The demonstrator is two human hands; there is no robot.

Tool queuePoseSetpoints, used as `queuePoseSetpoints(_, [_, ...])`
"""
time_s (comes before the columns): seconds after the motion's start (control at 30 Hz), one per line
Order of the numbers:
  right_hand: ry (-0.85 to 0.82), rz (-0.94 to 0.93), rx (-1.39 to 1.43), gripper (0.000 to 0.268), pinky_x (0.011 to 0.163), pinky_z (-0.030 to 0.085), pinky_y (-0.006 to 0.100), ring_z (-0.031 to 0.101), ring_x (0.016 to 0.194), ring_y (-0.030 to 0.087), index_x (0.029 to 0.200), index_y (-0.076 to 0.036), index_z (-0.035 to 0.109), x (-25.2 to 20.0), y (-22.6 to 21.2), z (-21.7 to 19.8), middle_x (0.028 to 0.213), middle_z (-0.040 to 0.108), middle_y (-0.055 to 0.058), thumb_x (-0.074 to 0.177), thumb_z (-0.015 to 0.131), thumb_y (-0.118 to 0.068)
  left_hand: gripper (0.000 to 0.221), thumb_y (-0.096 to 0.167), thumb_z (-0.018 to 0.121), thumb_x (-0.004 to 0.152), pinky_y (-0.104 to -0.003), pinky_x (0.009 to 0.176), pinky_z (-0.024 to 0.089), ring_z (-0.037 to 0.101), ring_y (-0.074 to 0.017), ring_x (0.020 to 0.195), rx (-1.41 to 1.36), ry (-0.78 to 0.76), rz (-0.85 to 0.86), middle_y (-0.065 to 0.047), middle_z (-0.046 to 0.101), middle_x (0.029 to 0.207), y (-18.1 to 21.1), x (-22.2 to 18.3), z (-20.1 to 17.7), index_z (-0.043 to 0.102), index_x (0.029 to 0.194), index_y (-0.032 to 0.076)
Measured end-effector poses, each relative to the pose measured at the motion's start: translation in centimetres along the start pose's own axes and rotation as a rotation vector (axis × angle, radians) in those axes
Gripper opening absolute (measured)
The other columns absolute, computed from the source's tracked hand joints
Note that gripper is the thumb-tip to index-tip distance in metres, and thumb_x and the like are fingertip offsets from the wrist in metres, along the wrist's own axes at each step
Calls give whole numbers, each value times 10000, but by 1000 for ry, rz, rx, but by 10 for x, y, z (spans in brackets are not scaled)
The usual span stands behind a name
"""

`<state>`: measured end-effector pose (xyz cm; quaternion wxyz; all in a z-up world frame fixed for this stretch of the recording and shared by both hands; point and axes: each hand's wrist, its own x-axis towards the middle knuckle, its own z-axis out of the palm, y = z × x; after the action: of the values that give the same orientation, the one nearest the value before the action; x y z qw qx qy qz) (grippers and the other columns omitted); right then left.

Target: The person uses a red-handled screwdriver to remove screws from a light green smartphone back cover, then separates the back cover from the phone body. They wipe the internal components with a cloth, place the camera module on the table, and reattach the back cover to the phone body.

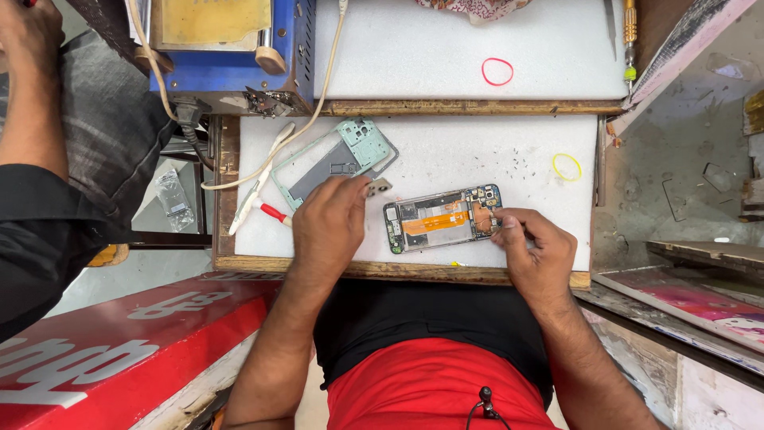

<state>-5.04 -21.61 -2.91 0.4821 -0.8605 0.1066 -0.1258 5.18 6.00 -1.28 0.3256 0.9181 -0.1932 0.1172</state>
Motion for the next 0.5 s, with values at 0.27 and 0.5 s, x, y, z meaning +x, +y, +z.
queuePoseSetpoints(0.27, [16, -30, 72, 197, 736, 604, 268, 739, 804, 152, 1094, 55, 715, 0, 3, 0, 829, 739, 112, 1092, 578, -86, 323, 240, 760, 933, -438, 866, 569, 684, -324, 1013, 155, -183, -172, -109, 718, 1120, -11, -11, -31, 721, 1221, 99])
queuePoseSetpoints(0.5, [-23, -7, 216, 224, 823, 604, 288, 738, 866, 172, 1095, 68, 694, 0, 12, -2, 883, 738, 117, 1109, 548, -102, 672, 297, 824, 803, -565, 1048, 378, 423, -434, 1345, 314, -312, -55, -242, 475, 1469, -39, 13, -46, 584, 1396, 93])
